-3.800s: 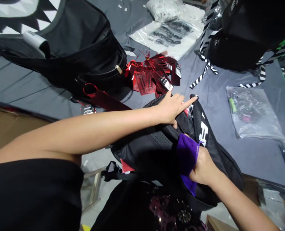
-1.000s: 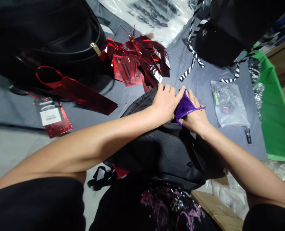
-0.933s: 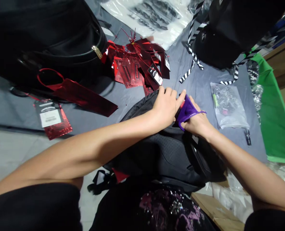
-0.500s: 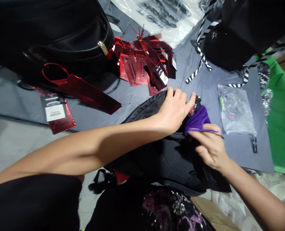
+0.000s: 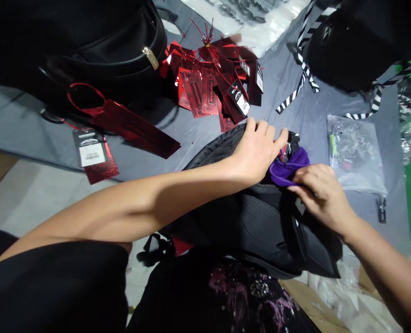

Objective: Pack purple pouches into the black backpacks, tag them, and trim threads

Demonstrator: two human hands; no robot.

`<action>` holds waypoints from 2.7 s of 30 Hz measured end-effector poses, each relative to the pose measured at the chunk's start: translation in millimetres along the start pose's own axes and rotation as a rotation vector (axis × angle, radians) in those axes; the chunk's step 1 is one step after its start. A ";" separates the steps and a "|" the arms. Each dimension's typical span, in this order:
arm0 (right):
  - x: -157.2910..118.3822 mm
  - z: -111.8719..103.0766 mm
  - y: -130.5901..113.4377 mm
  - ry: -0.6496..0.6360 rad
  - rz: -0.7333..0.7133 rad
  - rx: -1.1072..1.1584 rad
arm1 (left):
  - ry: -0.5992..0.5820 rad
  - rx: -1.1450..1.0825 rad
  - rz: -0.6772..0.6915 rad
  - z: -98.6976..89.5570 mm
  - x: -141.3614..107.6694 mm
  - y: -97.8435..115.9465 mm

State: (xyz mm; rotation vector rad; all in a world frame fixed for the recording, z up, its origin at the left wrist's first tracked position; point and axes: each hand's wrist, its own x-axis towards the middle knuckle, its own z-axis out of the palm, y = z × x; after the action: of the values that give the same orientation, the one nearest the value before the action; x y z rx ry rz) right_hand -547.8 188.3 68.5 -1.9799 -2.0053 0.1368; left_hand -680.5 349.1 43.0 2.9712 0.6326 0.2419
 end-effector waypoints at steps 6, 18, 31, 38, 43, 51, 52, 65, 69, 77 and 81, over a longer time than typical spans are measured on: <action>4.9 -20.6 12.0 0.480 0.427 0.798 | 0.017 0.049 0.018 4.0 3.6 -2.3; 33.4 18.2 6.3 -0.258 -0.573 -0.335 | -0.027 -0.011 -0.008 2.0 11.5 -4.3; 29.3 20.6 5.1 -0.238 -0.515 -0.459 | -0.066 -0.030 0.006 -0.1 13.8 -7.7; 29.0 23.3 5.4 -0.236 -0.494 -0.451 | -0.062 -0.034 0.011 0.3 13.3 -8.1; 29.0 23.6 4.7 -0.226 -0.491 -0.459 | -0.077 -0.042 0.011 -0.6 13.7 -8.1; 26.9 24.2 5.3 -0.217 -0.473 -0.458 | -0.081 -0.063 0.006 0.5 14.3 -8.1; 26.7 24.3 5.3 -0.216 -0.468 -0.458 | -0.076 -0.076 0.003 0.6 14.2 -8.2; 24.4 26.7 4.5 -0.205 -0.420 -0.410 | -0.085 -0.050 0.022 -2.7 12.5 -9.1; 8.8 25.4 14.1 -0.101 -0.338 -0.245 | -0.087 -0.039 0.030 -2.4 11.6 -10.2; -27.6 22.2 21.1 0.341 0.483 0.409 | -0.077 -0.084 0.008 2.8 15.6 -9.3; -21.0 18.2 7.6 0.302 0.516 0.493 | -0.091 -0.051 0.024 1.0 15.5 -9.4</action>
State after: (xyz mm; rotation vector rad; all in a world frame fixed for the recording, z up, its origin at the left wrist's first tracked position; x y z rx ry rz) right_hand -546.0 170.6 45.8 -1.9853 -1.1119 0.3812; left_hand -670.1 364.0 42.9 2.9228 0.5722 0.1217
